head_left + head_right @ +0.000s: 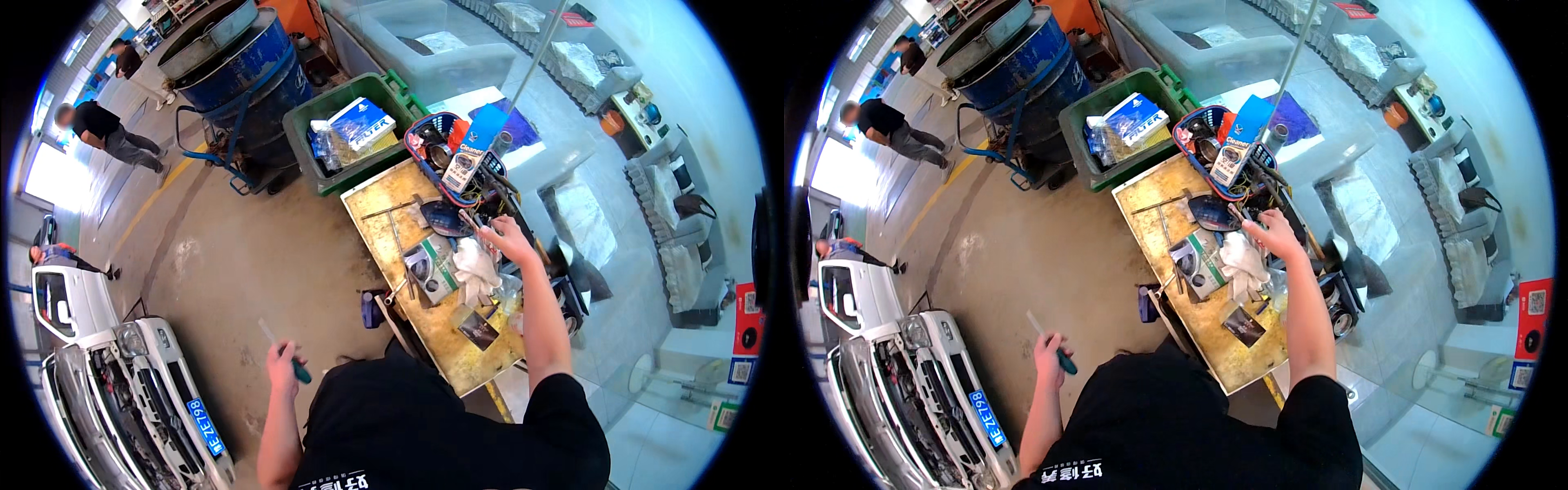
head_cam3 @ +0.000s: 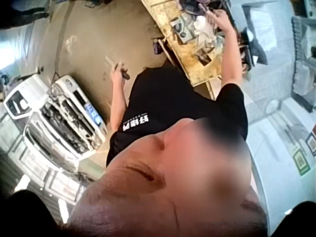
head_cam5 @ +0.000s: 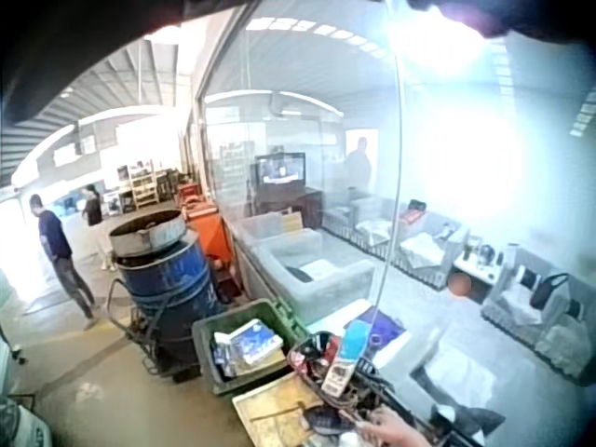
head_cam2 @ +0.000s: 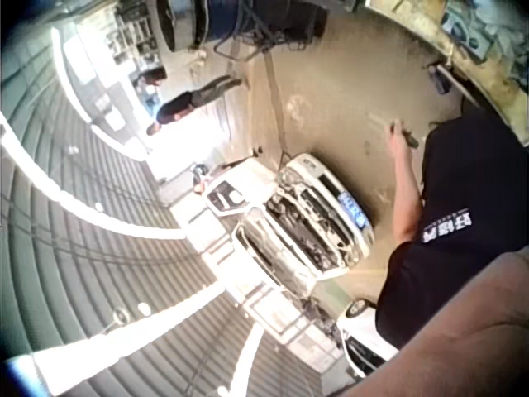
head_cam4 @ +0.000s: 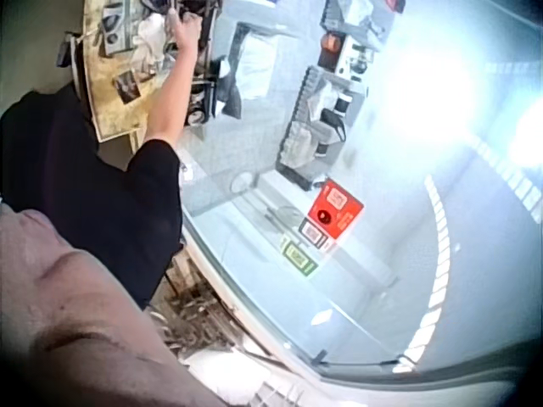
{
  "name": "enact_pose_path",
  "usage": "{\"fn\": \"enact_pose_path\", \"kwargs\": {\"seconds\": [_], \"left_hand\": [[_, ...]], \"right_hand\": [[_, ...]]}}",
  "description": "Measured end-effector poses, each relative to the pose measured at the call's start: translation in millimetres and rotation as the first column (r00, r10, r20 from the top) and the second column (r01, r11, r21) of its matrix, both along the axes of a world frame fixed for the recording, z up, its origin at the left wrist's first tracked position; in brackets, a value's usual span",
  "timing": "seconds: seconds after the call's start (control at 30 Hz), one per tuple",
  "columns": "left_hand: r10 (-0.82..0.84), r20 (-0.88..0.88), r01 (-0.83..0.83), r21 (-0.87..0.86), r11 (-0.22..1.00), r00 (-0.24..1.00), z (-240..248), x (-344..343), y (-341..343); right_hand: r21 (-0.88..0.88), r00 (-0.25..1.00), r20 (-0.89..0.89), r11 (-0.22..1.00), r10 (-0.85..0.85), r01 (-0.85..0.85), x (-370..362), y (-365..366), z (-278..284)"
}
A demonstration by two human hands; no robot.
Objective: The person works on the front bumper of a white car in a garage. They use a screwdriver to pry and adjust the bumper near the headlight and wheel arch, then retrieve a spray bottle and a screwdriver from a workbench to continue the repair.
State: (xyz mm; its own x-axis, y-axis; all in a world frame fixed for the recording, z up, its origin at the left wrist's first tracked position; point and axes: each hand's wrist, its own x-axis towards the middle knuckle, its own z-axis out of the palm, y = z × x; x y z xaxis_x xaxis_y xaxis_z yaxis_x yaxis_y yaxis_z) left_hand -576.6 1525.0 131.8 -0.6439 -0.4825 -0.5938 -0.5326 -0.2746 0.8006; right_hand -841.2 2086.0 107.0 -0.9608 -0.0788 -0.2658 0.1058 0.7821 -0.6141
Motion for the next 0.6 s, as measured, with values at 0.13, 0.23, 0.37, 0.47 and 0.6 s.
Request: {"fn": "enact_pose_path", "kwargs": {"seconds": [0.13, 0.23, 0.37, 0.47, 0.6], "left_hand": [[-0.474, -0.125, 0.485, 0.079, 0.871, 0.872, 60.8, -101.3, 106.6], [-0.677, -0.266, 0.724, 0.160, 0.671, 0.687, 88.1, -150.9, 182.3], [-0.553, -0.308, 0.632, 0.346, 0.693, 0.774, 84.4, -163.1, 225.8], [-0.508, -0.206, 0.545, 0.415, 0.729, 0.836, 76.9, -151.3, 199.1], [-0.400, -0.149, 0.417, 0.508, 0.754, 0.905, 48.5, -123.3, 139.0]], "right_hand": [[-0.372, 0.999, -0.044, 0.927, 0.030, -0.044, 57.1, -47.7, 84.4], [-0.567, 0.982, -0.164, 0.806, 0.091, -0.169, 95.8, -79.5, 104.0], [-0.656, 0.973, -0.179, 0.720, 0.145, -0.227, 126.0, -138.9, 130.8], [-0.582, 0.963, -0.182, 0.768, 0.199, -0.268, 144.3, -177.8, 134.1], [-0.554, 0.930, -0.150, 0.750, 0.336, -0.360, 152.0, -236.6, 135.6]]}}
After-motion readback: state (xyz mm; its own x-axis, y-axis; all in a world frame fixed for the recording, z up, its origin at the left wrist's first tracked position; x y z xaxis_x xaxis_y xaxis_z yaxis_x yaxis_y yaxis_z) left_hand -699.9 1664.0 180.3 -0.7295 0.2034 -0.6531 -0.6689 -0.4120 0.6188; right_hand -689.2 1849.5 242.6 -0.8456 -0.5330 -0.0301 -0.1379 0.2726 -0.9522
